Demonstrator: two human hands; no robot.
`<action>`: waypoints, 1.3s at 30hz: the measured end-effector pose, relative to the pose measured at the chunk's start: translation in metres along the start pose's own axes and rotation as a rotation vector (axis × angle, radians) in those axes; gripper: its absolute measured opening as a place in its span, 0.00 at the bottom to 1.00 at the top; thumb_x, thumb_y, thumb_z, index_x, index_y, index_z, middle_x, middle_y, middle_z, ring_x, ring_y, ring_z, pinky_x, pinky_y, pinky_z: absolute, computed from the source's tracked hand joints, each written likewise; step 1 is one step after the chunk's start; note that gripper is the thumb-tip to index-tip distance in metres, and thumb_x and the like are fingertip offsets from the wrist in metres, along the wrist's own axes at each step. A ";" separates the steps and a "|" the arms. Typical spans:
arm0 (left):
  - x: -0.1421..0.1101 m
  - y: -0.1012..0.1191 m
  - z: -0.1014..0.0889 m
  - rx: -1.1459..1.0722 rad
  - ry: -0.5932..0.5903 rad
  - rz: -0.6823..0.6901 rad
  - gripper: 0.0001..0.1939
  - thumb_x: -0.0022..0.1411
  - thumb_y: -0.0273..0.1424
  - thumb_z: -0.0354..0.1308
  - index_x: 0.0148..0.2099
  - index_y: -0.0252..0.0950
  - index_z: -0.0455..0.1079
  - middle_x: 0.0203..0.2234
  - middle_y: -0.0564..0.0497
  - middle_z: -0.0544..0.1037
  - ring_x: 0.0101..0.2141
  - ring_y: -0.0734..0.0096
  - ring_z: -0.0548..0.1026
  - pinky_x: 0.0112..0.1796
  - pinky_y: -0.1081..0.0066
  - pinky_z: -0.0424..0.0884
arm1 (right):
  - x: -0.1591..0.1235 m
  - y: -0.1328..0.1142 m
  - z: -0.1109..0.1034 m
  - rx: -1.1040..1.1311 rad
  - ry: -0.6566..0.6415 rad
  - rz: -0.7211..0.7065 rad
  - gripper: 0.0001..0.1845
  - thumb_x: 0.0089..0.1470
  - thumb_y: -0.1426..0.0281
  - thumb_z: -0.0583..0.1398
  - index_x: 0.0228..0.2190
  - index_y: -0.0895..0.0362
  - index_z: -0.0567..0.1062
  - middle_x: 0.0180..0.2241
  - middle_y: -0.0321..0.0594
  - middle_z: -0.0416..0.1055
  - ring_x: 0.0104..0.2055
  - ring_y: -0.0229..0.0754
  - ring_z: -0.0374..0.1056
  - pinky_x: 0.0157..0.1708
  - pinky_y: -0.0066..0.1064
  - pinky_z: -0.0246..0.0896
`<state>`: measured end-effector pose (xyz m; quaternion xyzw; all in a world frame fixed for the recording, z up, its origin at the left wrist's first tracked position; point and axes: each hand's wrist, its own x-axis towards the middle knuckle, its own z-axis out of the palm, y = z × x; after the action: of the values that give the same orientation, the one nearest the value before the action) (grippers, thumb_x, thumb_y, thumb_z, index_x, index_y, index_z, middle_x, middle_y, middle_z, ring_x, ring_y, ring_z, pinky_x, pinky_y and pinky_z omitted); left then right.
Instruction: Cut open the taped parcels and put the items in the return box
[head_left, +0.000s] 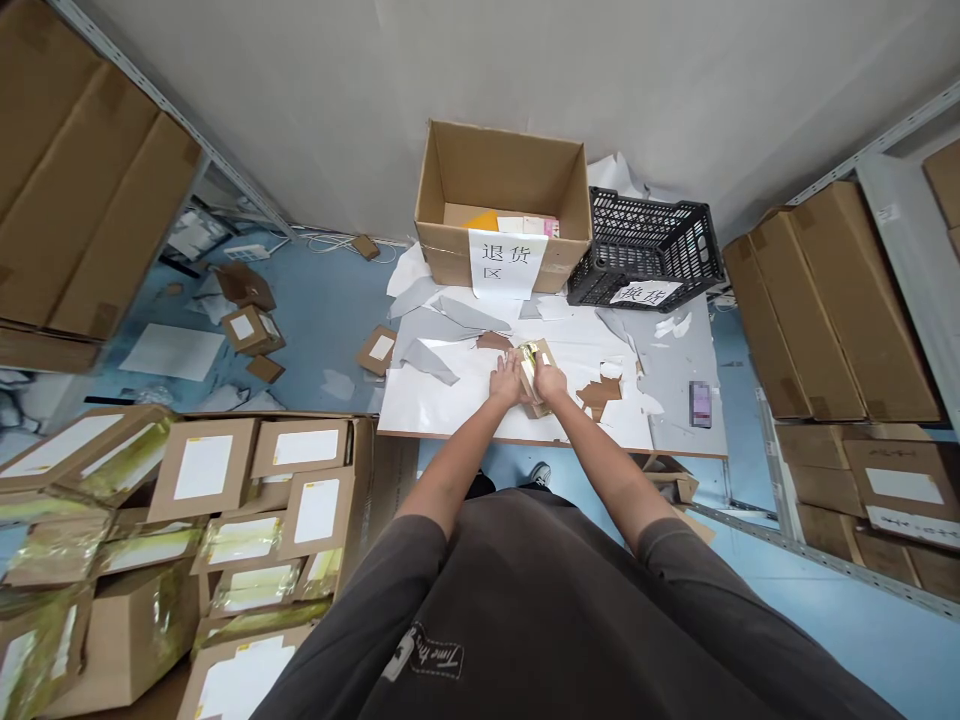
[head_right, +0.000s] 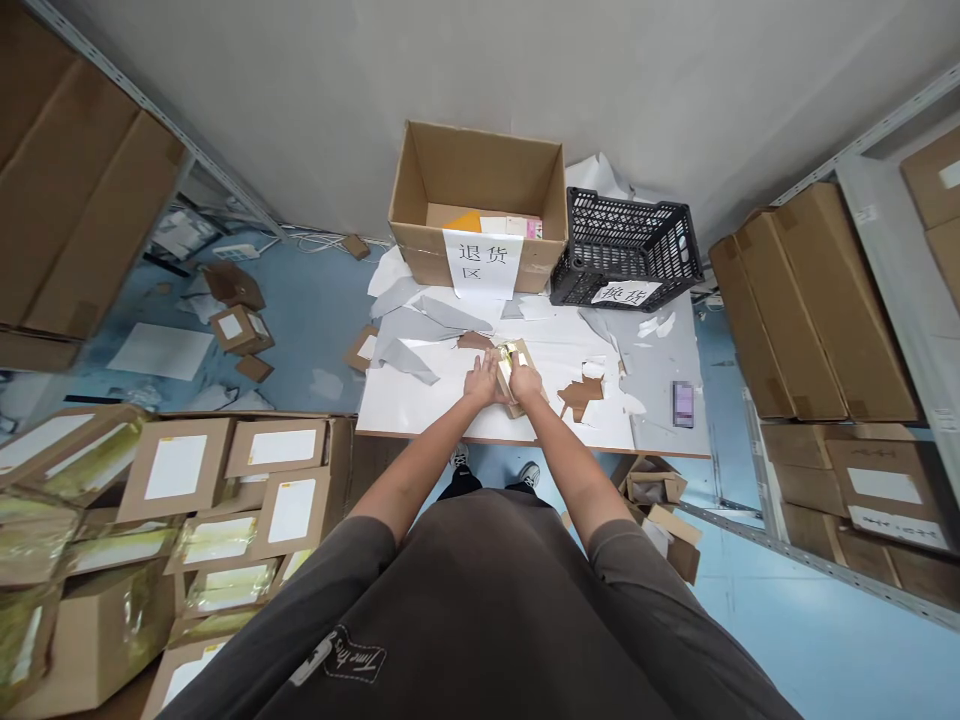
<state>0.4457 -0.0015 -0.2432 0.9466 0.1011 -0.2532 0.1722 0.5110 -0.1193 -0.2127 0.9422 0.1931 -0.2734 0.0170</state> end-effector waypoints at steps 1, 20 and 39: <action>0.000 0.000 -0.001 0.011 -0.007 -0.004 0.77 0.50 0.60 0.74 0.84 0.39 0.31 0.81 0.39 0.28 0.78 0.35 0.37 0.69 0.47 0.60 | 0.001 0.003 -0.004 -0.022 -0.010 -0.021 0.39 0.72 0.70 0.54 0.78 0.58 0.50 0.55 0.60 0.79 0.59 0.56 0.76 0.57 0.40 0.67; 0.000 0.004 -0.008 0.014 -0.051 -0.054 0.78 0.49 0.62 0.74 0.84 0.40 0.30 0.80 0.40 0.25 0.76 0.32 0.45 0.66 0.46 0.64 | -0.014 -0.001 -0.033 -0.093 -0.186 -0.025 0.39 0.62 0.70 0.68 0.70 0.60 0.63 0.61 0.63 0.75 0.65 0.56 0.72 0.57 0.38 0.67; 0.010 0.028 -0.016 0.100 -0.091 -0.110 0.77 0.46 0.54 0.77 0.83 0.33 0.36 0.80 0.31 0.33 0.76 0.29 0.44 0.64 0.44 0.66 | -0.107 0.044 0.003 -0.081 -0.254 0.036 0.27 0.68 0.75 0.56 0.67 0.61 0.69 0.56 0.63 0.78 0.61 0.58 0.75 0.55 0.44 0.70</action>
<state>0.4690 -0.0198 -0.2281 0.9346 0.1321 -0.3097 0.1149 0.4426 -0.1987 -0.1630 0.9019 0.1835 -0.3820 0.0842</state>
